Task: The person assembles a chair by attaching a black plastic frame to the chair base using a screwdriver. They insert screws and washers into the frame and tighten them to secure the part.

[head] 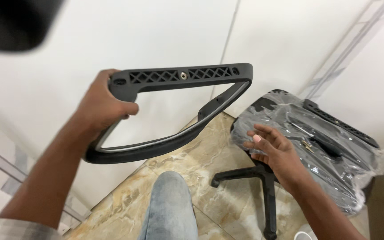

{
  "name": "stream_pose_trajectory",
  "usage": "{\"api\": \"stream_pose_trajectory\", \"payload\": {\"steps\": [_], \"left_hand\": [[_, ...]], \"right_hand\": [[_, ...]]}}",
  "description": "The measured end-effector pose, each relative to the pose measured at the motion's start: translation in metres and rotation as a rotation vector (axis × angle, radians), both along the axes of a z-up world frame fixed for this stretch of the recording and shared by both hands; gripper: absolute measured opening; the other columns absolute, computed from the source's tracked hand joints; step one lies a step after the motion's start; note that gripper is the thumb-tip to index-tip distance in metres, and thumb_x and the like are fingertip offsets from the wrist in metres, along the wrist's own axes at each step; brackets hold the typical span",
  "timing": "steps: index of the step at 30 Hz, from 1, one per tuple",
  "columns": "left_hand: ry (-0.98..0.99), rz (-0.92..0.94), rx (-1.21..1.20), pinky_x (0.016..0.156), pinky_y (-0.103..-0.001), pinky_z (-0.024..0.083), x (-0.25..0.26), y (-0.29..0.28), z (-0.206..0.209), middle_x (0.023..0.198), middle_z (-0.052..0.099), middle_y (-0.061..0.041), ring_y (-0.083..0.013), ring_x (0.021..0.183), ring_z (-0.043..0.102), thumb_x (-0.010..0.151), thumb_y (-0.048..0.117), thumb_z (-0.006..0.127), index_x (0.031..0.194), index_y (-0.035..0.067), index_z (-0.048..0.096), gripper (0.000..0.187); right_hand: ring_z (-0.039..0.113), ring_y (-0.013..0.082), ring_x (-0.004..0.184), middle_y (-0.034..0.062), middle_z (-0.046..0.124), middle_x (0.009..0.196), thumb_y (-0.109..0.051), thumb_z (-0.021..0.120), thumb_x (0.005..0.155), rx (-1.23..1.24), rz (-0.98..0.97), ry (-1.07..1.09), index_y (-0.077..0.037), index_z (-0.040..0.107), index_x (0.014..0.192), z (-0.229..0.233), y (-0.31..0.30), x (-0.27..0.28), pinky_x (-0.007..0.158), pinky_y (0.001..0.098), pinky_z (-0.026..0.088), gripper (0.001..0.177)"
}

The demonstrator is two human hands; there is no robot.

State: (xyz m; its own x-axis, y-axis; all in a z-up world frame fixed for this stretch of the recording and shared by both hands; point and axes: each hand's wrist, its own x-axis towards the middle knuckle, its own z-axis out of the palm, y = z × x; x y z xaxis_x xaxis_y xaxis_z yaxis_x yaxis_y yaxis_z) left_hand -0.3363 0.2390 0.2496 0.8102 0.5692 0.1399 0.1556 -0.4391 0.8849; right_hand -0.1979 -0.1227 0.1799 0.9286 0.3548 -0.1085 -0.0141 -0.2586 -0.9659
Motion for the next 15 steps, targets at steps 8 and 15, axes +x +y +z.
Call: {"api": "stream_pose_trajectory", "payload": {"steps": [8,15], "left_hand": [[0.000,-0.267,0.169,0.073,-0.036,0.057,-0.016,-0.051,0.079,0.098,0.068,-0.014,-0.0220,0.080,0.070,0.061,0.007,0.078,0.151,0.011,0.045,0.096],[0.039,-0.636,0.171,0.069,-0.037,0.056,0.030,-0.114,0.084,0.089,0.071,-0.018,-0.0240,0.075,0.070,0.059,0.005,0.074,0.154,0.011,0.042,0.100]], "right_hand": [[0.048,0.0299,0.136,0.0173,0.034,0.158,-0.039,0.069,0.085,-0.050,-0.246,-0.340,-0.013,0.009,0.160,0.045,-0.074,-0.045,0.106,0.0485,0.050,0.099],[0.058,0.0300,0.132,0.0172,0.056,0.140,-0.031,0.073,0.083,0.087,-0.486,-0.339,-0.011,0.030,0.157,0.031,-0.138,-0.074,0.103,0.0474,0.056,0.088]]}}
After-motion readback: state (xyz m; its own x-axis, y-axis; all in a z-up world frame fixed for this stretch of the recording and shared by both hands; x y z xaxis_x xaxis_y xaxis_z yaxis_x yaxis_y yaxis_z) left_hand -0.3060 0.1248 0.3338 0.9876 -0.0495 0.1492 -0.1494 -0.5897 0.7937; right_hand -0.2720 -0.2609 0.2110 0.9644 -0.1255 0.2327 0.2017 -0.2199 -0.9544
